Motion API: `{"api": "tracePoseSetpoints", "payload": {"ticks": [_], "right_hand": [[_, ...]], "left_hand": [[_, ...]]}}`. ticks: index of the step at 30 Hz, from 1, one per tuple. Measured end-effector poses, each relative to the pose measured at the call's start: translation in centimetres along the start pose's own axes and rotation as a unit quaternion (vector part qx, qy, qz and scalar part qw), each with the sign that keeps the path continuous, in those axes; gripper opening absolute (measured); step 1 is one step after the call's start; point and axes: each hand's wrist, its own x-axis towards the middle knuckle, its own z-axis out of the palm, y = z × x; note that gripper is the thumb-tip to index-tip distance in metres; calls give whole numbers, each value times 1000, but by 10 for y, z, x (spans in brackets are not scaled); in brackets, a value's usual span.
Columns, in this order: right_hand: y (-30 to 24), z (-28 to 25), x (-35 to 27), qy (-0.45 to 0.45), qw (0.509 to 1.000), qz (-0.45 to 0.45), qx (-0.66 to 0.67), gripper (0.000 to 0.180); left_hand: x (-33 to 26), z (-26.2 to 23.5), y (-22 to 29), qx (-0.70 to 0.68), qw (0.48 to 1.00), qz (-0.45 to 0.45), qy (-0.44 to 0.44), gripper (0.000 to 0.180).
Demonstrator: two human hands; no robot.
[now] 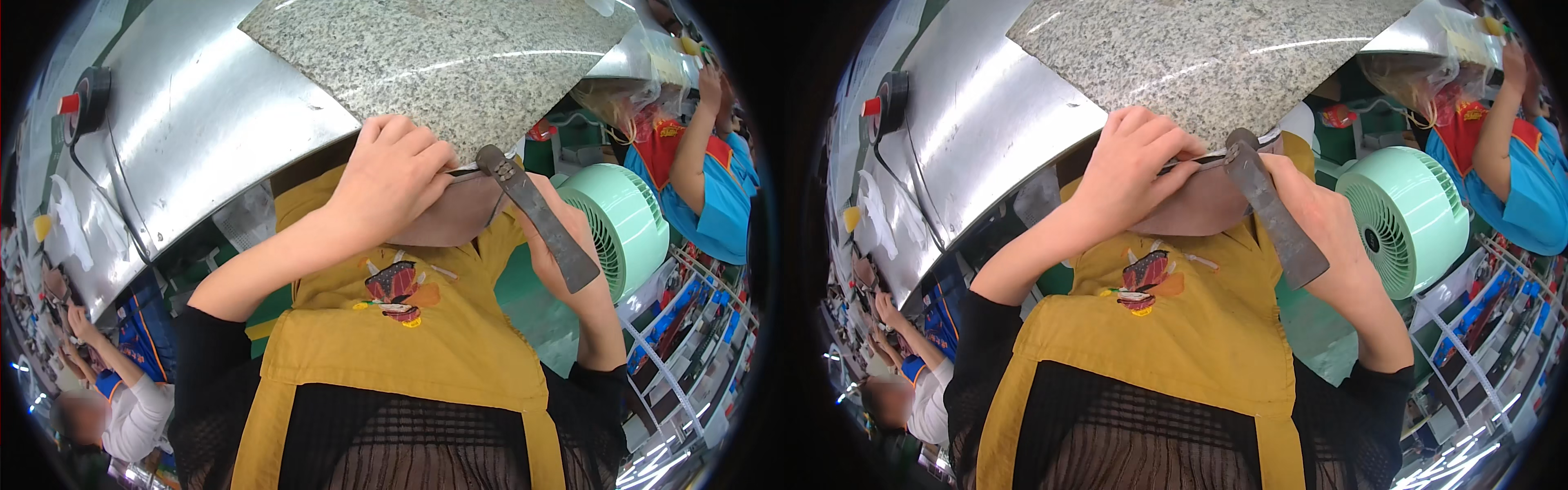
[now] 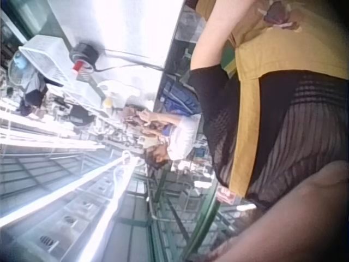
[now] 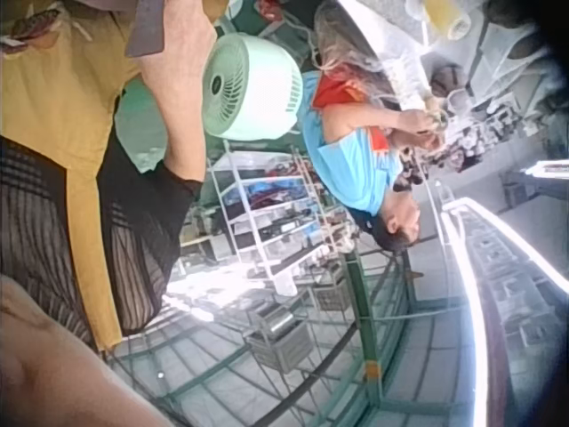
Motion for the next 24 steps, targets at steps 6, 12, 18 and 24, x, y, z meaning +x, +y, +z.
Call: {"api": "tracePoseSetpoints", "payload": {"ticks": [6,12,18,24], "right_hand": [[1,-8,2,6,997,3,77,30],[-8,-6,8,-64,998,-2,-28,29],[-11,-9,5,9,997,-21,68,18],[-11,-5,6,-51,995,15,88,23]], "left_hand": [[-7,5,-5,83,991,96,31,13],[-4,3,3,125,981,142,33,20],[-9,2,2,131,980,150,27,20],[-9,0,3,122,981,150,20,20]]}}
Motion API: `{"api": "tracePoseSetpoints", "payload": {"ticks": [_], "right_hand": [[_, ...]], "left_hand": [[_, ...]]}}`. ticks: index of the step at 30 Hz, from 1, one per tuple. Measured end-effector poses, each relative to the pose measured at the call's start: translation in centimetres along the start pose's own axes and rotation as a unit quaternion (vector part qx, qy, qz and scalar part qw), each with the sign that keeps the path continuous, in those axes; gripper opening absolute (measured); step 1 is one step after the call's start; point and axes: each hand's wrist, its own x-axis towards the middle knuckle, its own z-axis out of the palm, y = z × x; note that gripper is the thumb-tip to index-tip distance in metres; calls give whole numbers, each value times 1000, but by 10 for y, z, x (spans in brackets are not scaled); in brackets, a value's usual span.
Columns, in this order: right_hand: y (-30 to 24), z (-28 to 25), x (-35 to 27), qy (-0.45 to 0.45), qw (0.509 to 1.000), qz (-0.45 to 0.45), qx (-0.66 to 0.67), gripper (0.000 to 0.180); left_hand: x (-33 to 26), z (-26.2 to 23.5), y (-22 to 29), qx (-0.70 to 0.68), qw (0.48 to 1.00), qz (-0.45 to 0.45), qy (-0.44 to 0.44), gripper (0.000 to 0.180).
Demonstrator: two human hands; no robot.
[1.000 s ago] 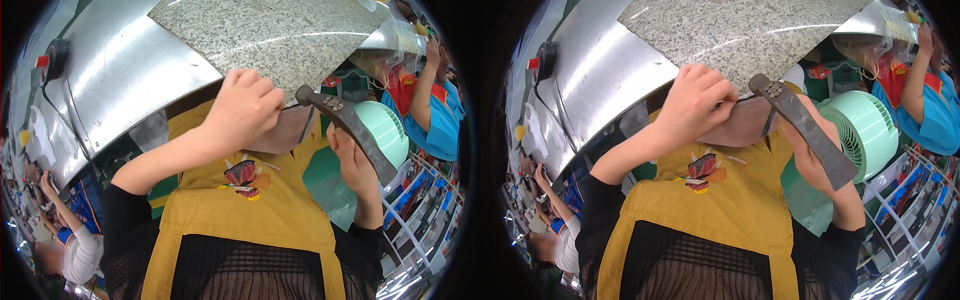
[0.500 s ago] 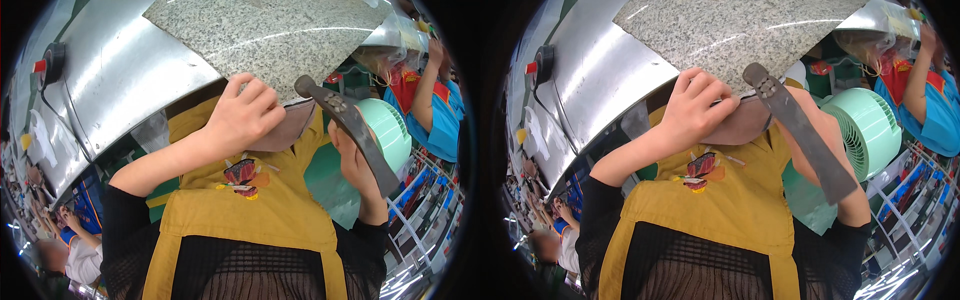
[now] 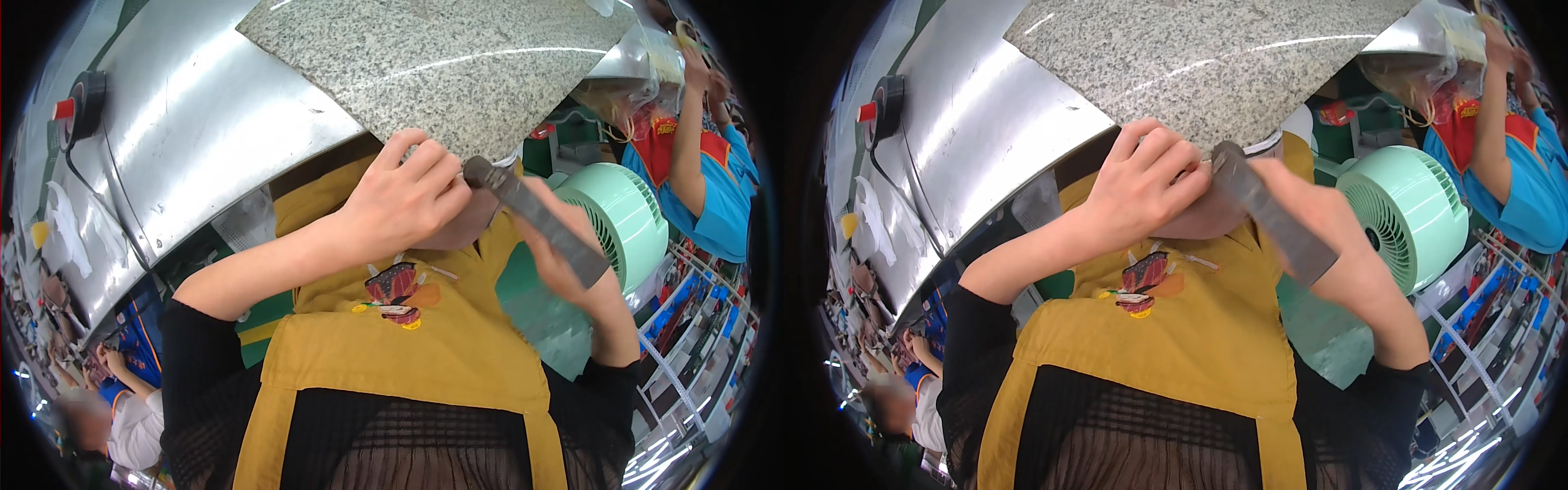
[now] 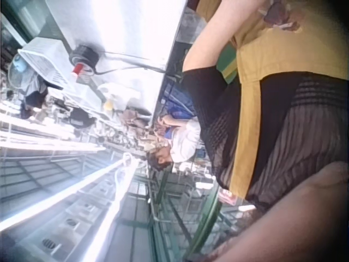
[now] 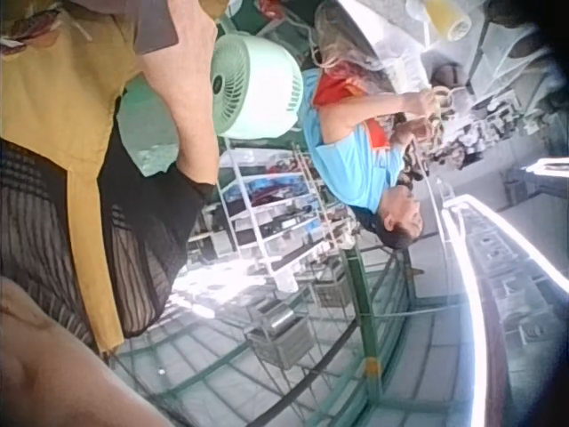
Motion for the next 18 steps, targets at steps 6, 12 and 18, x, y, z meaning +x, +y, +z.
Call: {"api": "tracePoseSetpoints", "payload": {"ticks": [6,12,18], "right_hand": [[-3,4,2,44,996,-47,-63,27],[2,7,1,33,997,-21,-65,32],[-4,6,0,73,995,-51,-51,25]], "left_hand": [[3,-1,-2,6,1000,-22,-10,20],[-4,-2,-12,-107,990,-94,-27,24],[-6,-5,-3,4,1000,-15,-3,27]]}}
